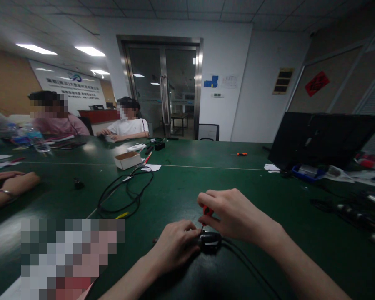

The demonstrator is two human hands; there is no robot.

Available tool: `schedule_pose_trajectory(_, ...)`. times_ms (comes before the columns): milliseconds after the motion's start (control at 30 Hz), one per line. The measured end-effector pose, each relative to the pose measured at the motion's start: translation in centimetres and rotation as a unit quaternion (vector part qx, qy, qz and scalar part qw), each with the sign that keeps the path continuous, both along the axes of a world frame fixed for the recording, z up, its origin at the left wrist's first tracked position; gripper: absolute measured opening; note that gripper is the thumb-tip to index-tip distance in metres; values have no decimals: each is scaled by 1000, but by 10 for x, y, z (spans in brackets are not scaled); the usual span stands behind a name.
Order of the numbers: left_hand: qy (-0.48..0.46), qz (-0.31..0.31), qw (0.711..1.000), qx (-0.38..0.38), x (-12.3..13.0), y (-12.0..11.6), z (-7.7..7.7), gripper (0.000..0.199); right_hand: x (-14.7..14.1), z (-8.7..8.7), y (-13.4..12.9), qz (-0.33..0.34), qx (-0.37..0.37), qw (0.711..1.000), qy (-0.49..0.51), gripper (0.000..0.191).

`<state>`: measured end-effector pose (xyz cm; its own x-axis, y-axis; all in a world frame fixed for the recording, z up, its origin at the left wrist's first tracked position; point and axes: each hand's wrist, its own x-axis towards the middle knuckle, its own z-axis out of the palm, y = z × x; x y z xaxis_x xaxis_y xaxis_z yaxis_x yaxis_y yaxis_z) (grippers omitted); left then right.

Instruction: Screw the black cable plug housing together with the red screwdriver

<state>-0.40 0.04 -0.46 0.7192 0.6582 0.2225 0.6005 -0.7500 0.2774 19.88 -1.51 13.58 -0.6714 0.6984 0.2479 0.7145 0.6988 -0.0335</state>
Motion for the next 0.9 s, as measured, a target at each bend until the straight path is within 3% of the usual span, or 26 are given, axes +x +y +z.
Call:
schedule_pose_trajectory(167, 9, 3, 1000, -5, 0, 0, 0, 26, -1, 0, 0, -18, 19, 1000, -16, 20)
schedule_pose_trajectory(400, 23, 14, 1000, -11, 3, 2, 2, 21, 2, 3, -6, 29, -48, 998, 22, 14)
schedule_pose_trajectory(667, 26, 27, 999, -5, 3, 2, -2, 34, 1, 0, 1, -10, 14, 1000, -15, 15)
schedule_pose_trajectory(800, 16, 22, 1000, -6, 3, 1, 1, 27, 0, 1, -1, -9, 23, 1000, -18, 17)
schedule_pose_trajectory(900, 5, 15, 1000, -11, 2, 0, 4, 17, 1, 2, -4, 26, -15, 999, 12, 14)
